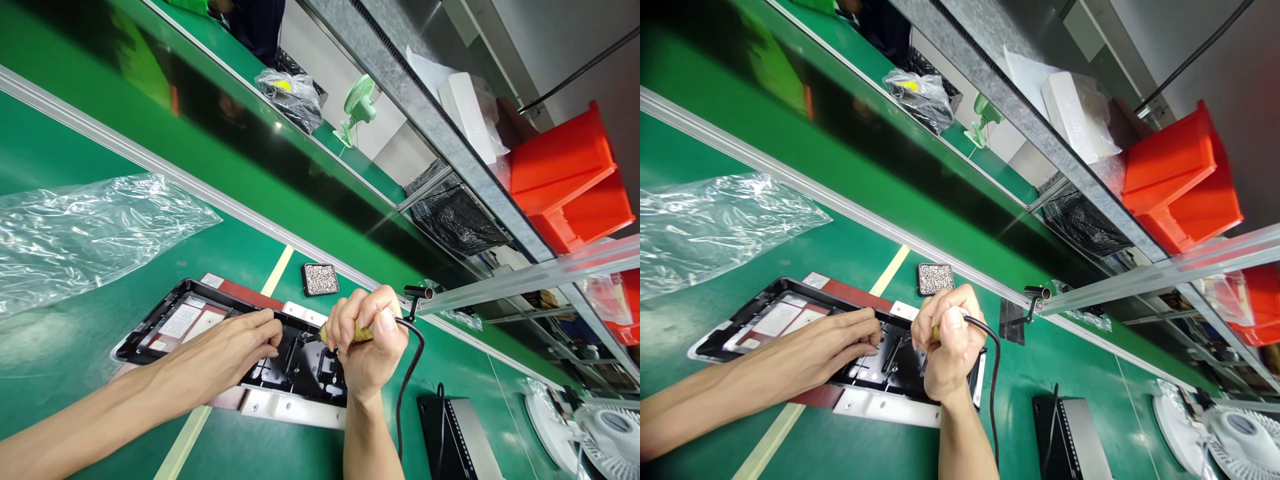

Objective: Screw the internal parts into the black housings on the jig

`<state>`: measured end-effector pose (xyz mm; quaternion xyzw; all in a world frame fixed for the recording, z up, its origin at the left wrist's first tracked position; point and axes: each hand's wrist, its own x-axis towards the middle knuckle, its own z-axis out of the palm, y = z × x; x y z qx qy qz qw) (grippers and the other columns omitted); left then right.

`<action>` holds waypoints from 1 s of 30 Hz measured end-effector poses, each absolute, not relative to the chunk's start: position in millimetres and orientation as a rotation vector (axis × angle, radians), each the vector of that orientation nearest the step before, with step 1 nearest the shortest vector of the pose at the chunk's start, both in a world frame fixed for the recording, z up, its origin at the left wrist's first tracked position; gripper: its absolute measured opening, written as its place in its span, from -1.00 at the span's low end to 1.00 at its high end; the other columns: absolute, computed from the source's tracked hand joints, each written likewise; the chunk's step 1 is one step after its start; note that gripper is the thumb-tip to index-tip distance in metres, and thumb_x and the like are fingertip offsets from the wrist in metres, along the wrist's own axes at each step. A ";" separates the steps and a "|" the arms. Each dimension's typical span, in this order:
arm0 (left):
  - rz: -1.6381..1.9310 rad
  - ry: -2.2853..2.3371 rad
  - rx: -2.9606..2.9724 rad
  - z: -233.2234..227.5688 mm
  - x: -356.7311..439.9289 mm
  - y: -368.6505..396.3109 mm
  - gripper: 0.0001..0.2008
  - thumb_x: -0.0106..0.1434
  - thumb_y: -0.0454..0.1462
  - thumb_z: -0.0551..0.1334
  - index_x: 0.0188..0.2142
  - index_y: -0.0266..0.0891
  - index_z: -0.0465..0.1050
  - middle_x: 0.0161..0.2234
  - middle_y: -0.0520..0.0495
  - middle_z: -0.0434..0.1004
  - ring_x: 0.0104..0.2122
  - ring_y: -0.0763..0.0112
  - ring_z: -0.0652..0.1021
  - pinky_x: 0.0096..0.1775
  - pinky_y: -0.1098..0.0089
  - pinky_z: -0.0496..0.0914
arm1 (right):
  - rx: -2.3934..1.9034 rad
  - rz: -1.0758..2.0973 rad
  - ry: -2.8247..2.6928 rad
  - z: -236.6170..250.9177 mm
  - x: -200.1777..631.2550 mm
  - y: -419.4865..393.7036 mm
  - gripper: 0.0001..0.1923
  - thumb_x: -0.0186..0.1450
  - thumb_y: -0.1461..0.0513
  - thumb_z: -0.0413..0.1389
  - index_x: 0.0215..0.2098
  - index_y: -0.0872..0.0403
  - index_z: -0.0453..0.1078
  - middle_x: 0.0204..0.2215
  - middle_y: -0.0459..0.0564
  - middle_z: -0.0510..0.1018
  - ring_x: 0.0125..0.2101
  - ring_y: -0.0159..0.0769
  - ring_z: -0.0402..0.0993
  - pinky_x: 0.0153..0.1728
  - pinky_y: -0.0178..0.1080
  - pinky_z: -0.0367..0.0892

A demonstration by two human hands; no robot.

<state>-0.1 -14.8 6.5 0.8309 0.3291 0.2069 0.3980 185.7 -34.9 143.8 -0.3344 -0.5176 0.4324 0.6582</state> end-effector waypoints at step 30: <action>0.544 0.858 2.134 7.9 -7.0 -16.2 -0.62 0.67 -0.08 -0.06 -0.21 -0.09 0.40 -0.22 0.05 0.51 -0.37 0.44 0.55 -0.29 0.37 0.36 | -0.685 0.238 -1.183 190.3 260.3 -53.1 -0.69 0.45 0.30 -0.12 -0.39 0.03 0.36 -0.66 -0.20 0.33 -0.77 -0.45 0.10 -0.75 -0.37 0.22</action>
